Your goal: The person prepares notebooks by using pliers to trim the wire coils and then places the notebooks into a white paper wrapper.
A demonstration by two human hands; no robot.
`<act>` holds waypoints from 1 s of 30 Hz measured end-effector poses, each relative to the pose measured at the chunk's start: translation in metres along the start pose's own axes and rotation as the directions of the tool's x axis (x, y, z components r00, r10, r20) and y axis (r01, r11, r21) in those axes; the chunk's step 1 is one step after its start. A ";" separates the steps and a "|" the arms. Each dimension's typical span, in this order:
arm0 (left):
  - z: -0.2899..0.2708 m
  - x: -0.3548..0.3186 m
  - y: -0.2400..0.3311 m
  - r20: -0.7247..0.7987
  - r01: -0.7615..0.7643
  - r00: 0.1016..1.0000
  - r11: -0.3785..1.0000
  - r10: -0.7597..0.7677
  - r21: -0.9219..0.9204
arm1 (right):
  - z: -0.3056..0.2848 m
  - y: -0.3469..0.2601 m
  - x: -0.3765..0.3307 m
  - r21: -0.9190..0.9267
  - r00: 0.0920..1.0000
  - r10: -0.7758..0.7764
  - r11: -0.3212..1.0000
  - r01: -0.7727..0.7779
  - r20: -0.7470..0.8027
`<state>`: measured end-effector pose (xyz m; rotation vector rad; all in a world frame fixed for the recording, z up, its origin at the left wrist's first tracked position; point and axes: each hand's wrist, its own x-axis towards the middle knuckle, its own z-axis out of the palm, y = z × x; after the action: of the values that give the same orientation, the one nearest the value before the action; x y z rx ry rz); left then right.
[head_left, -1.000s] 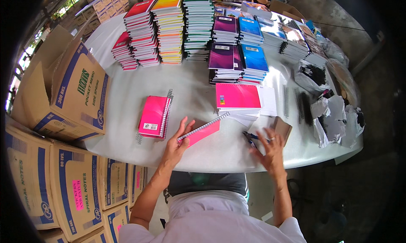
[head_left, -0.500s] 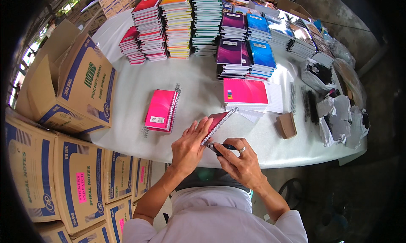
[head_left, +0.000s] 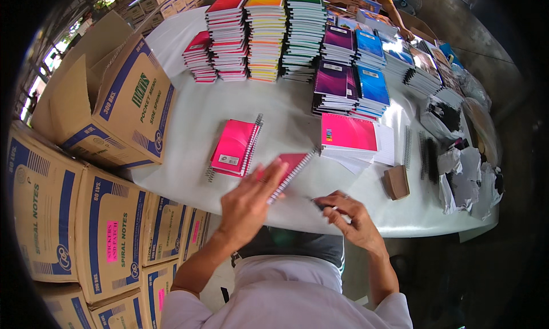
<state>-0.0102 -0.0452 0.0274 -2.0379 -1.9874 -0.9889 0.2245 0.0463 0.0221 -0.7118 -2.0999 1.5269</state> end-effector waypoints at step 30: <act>0.029 0.038 -0.144 0.073 0.293 0.954 0.955 -0.289 -0.053 | -0.080 0.009 0.142 -0.734 0.929 -0.137 0.577 0.358 0.344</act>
<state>-0.1369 0.0207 -0.0250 -1.8625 -2.3713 -1.0617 0.1671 0.1975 0.0440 -0.4453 -2.9416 0.4652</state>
